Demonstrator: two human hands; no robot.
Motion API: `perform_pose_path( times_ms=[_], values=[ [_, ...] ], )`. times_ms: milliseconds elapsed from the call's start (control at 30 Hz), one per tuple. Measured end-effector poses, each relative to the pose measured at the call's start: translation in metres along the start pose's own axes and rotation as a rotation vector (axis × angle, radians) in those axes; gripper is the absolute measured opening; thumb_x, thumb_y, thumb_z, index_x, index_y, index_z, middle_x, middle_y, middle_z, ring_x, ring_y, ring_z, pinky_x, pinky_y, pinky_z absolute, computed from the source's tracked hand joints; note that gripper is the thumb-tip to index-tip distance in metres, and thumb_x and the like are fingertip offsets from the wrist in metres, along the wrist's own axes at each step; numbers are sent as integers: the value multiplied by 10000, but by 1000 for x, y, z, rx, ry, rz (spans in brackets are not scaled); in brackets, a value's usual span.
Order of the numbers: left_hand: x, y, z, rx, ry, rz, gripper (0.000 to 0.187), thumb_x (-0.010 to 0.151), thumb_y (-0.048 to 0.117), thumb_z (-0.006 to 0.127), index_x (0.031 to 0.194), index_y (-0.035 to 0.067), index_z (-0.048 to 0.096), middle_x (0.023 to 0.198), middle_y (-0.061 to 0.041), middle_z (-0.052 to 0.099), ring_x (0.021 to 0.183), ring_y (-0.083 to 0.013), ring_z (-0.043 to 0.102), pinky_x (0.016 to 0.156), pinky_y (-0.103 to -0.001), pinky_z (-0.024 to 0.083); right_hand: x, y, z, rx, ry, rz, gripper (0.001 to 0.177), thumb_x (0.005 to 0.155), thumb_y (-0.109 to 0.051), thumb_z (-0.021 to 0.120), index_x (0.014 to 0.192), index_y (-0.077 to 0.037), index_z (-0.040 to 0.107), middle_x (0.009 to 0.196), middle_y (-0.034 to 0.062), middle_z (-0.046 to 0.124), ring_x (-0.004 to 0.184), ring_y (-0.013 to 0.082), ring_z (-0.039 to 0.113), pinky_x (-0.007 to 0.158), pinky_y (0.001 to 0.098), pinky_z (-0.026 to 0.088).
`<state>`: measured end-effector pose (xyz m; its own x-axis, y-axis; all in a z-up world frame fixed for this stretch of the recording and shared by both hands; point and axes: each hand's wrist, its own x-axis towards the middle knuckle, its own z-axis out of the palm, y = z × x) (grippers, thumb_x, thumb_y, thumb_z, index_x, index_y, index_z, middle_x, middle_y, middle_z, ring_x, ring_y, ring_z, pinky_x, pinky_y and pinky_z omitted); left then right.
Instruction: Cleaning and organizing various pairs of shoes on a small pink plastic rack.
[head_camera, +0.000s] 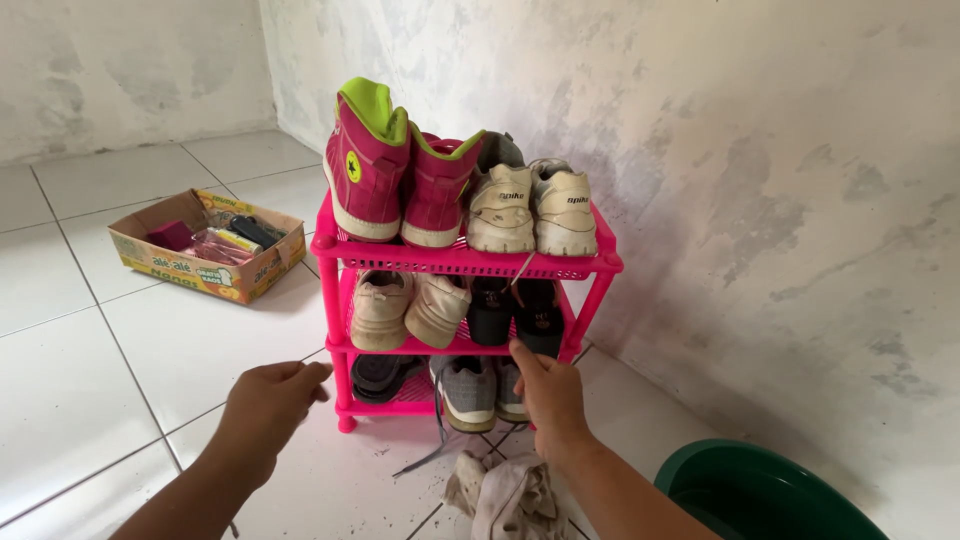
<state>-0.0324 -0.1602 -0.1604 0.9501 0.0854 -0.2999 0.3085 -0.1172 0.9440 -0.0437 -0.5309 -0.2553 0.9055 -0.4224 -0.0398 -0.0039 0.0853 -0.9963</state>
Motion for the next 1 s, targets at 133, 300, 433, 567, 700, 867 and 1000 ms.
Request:
perform_pose_path(
  times_ms=[133,300,433,567,700,867,1000],
  values=[
    [4,-10,3,31,-51,202,325,818,207,757,1081,22,709,1002,-66,739,958,-155,693,786,-284,537,-69,-99,42,-100,-57,-5,194,809,-124,795,929,-84,648,759,-59,643,672,69,627,607,236,493],
    [-20,1,4,52,-9,196,422,867,171,726,1252,91,571,978,-119,843,953,-173,777,829,-302,540,-52,-68,25,-176,-97,-247,298,748,-101,781,1033,-113,696,724,-23,696,634,77,646,574,252,539],
    [-13,-4,6,120,71,141,411,967,340,693,1009,-55,797,852,-155,822,795,-220,766,791,-337,558,-45,-68,15,-340,-23,-65,311,941,-229,773,955,79,736,671,116,633,549,176,533,491,332,411],
    [-1,-30,7,303,55,202,422,1017,370,672,976,-9,853,843,-137,840,798,-184,798,1012,-157,351,-32,-44,0,-280,-91,-214,231,845,-190,762,994,-14,749,711,7,689,593,65,624,523,252,509],
    [11,-46,9,268,106,354,344,792,254,743,1101,103,731,988,18,780,837,-128,770,726,-296,585,-40,-55,2,-326,-57,-226,252,791,-210,772,956,-26,723,712,28,720,588,84,651,527,256,516],
    [-12,-25,17,424,41,72,519,951,529,615,897,85,879,782,-72,842,684,-177,713,694,-353,550,-22,-1,-10,-814,-180,-45,280,828,-375,780,839,-97,803,699,74,731,657,149,650,650,339,535],
    [3,-41,20,529,30,63,489,955,526,633,950,98,869,804,-144,826,639,-238,664,675,-391,543,-38,59,-18,-928,-366,-24,298,763,-346,750,939,-116,821,907,113,821,890,208,757,832,365,588]
  ],
)
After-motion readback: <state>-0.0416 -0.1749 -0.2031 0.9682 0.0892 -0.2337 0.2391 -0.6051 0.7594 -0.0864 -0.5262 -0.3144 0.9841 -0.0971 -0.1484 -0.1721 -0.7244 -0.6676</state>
